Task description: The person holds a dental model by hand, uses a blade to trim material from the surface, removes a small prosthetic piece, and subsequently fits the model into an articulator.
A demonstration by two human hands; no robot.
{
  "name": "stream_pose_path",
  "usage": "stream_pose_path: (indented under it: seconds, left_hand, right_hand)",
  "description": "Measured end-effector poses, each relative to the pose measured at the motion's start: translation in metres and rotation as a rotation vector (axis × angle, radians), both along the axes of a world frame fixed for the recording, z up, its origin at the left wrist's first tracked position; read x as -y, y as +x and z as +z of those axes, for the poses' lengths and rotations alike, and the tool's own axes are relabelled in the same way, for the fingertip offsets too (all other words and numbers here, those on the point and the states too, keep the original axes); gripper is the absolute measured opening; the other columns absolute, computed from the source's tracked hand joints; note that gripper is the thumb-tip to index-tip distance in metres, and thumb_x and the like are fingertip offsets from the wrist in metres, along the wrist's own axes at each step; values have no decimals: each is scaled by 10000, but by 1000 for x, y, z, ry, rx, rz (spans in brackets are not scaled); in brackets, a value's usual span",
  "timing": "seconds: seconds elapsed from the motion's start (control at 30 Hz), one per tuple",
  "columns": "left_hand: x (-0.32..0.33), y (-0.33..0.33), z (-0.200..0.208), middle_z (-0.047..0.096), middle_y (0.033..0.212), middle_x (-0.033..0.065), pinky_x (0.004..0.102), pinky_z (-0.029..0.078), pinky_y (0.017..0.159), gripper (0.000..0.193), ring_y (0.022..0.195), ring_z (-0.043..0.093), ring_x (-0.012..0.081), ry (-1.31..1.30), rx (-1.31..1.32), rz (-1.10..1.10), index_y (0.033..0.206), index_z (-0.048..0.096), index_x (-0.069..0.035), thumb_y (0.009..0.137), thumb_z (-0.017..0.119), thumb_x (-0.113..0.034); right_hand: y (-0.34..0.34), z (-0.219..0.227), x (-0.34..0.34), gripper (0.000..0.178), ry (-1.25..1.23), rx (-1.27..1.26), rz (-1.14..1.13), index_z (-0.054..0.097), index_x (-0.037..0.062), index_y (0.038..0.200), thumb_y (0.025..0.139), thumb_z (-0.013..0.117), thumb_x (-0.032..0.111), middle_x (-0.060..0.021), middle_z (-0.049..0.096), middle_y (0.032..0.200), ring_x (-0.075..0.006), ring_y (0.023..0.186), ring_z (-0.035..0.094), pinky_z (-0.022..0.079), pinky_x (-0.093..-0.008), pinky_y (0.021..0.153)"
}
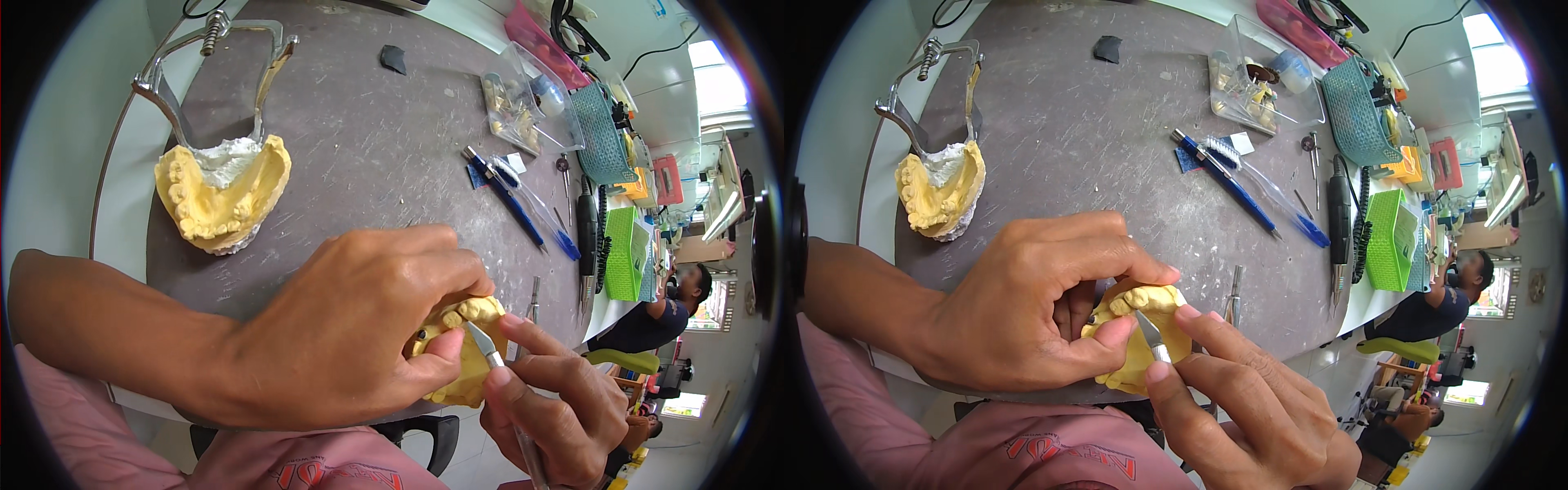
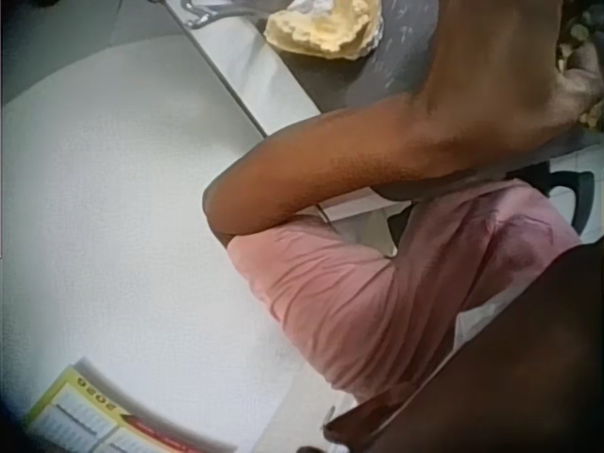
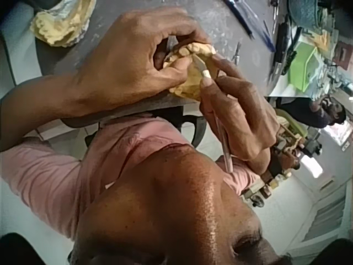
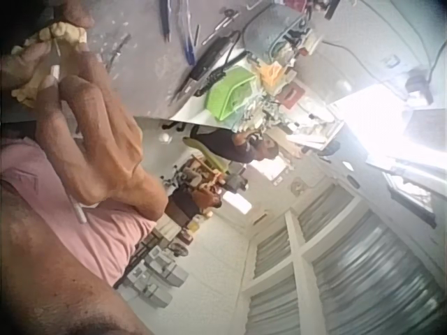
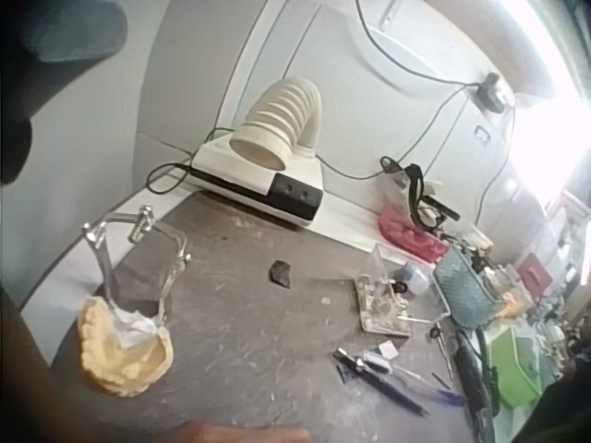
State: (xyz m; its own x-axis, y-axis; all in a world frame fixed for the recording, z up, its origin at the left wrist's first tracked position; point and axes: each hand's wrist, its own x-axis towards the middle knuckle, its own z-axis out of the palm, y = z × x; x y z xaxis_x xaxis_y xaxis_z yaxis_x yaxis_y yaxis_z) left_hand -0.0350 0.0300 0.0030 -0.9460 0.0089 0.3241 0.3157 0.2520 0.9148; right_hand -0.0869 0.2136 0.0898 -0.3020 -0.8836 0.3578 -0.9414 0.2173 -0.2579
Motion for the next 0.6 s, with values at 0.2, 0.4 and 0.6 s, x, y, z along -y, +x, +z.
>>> stream_pose_path:
  seconds: [0.2, 0.4, 0.6]
  left_hand:
    - [1, 0, 3, 605, 868, 55, 207, 480, 505, 326, 581, 574, 72, -5, 38, -8, 1117, 689, 7, 791, 687, -11]
    - [1, 0, 4, 608, 887, 59, 203, 482, 503, 319, 583, 576, 68, -13, 57, -20, 1109, 685, 23, 792, 686, -9]
    - [0, -1, 3, 597, 872, 53, 205, 475, 492, 316, 567, 566, 66, -8, 33, -25, 1107, 684, 26, 793, 684, -14]
  right_hand:
    - [-6, -14, -7, 138, -81, 10, 41, 672, -67, 923, 822, 765, -49, -161, 665, 755, -294, 794, 746, 647, -418, 783]
    - [-8, -16, -13, 135, -146, 134, 70, 624, -68, 914, 853, 740, -37, -159, 672, 757, -242, 721, 724, 632, -480, 835]
    - [-8, -14, -13, 135, -104, 151, 42, 624, -65, 919, 846, 738, -52, -160, 676, 748, -222, 711, 720, 623, -496, 863]
